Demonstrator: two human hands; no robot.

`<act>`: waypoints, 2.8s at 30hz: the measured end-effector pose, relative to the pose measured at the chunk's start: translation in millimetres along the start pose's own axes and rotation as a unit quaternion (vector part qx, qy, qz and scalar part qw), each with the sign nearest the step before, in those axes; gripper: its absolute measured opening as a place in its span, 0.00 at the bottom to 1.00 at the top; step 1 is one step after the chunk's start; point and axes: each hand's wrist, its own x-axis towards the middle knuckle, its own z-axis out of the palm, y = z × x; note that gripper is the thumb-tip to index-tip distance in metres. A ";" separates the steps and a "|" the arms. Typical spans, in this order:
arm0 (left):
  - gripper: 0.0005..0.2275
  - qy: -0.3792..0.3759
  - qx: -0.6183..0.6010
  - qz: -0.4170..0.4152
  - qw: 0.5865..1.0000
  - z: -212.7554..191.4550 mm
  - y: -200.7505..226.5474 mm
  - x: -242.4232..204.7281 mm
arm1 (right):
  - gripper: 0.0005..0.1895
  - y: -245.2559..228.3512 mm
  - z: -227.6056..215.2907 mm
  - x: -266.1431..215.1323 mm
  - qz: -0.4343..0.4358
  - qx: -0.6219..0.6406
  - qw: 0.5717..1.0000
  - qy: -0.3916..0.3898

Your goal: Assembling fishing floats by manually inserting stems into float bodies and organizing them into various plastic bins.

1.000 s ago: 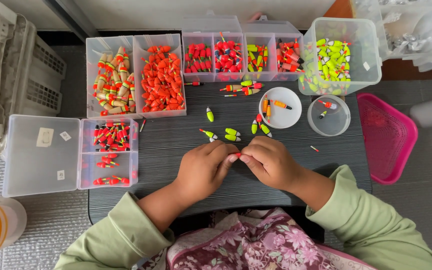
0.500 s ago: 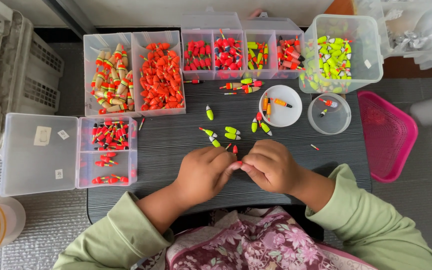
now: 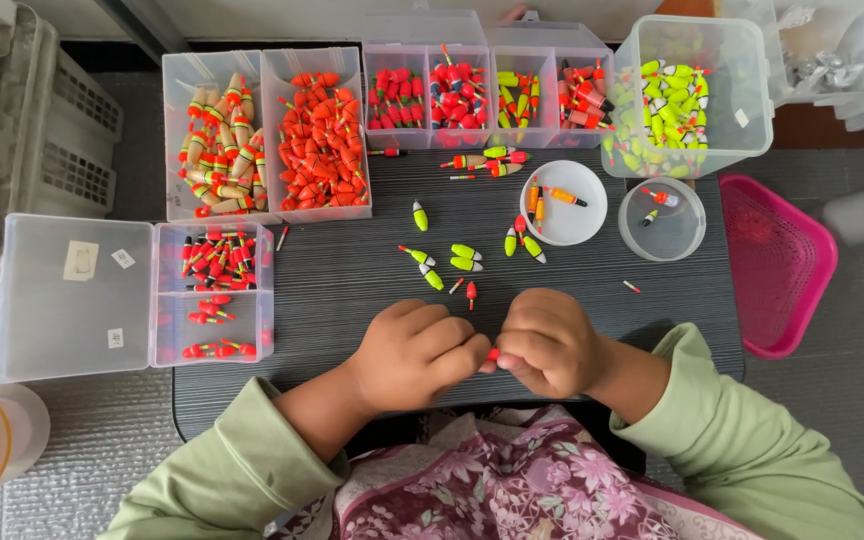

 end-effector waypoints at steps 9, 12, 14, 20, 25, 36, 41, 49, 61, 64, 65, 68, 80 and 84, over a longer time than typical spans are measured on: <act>0.06 -0.080 0.064 -0.087 0.991 1.2 -8.6 -11.3 | 0.15 1.6 -2.3 11.4 0.217 0.041 0.974 -0.052; 0.07 -0.113 0.128 -0.119 0.978 -10.4 -9.8 -1.3 | 0.20 11.7 0.0 4.8 0.307 0.110 0.944 -0.047; 0.07 -0.109 0.217 -0.162 0.957 -43.8 -8.6 12.4 | 0.13 17.4 -7.7 9.2 0.308 0.057 0.948 -0.063; 0.05 -0.104 0.486 -0.334 0.801 -138.5 -33.9 -18.2 | 0.07 19.7 -6.5 6.6 0.242 -0.111 0.946 -0.184; 0.14 -0.145 0.483 -0.426 0.751 -139.4 -41.6 -26.0 | 0.05 21.0 -1.8 0.5 0.196 -0.165 0.935 -0.244; 0.12 -0.381 0.061 -0.351 0.853 -22.8 6.2 11.8 | 0.09 32.3 8.7 -23.3 0.166 -0.168 0.954 -0.183; 0.08 -0.300 0.000 -0.327 0.896 -10.2 -1.6 4.1 | 0.09 27.7 2.7 -18.6 0.164 -0.107 0.975 -0.106; 0.05 -0.229 -0.108 -0.281 0.926 -7.3 0.0 -8.0 | 0.08 22.2 0.9 -14.3 0.168 -0.022 0.981 -0.099; 0.08 -0.215 -0.210 -0.372 0.878 -0.5 0.8 -18.7 | 0.08 16.8 0.6 -6.7 0.118 -0.049 0.985 -0.120; 0.08 -0.222 -0.201 -0.356 0.885 -0.3 3.0 -17.3 | 0.12 17.5 -1.9 -8.4 0.100 -0.095 0.979 -0.150; 0.08 -0.218 -0.217 -0.365 0.879 -1.0 3.8 -15.2 | 0.13 15.7 -3.5 -5.9 0.099 -0.092 0.980 -0.146; 0.10 -0.206 -0.271 -0.399 0.851 -7.5 3.0 -8.9 | 0.12 14.4 -6.8 -1.9 0.073 -0.097 0.984 -0.130; 0.10 -0.216 -0.304 -0.438 0.818 -7.8 1.6 -8.9 | 0.14 13.5 -4.0 -3.2 0.061 -0.141 0.980 -0.128; 0.11 -0.216 -0.305 -0.435 0.819 -7.0 3.0 -7.1 | 0.14 15.9 -1.9 -10.1 0.062 -0.160 0.975 -0.140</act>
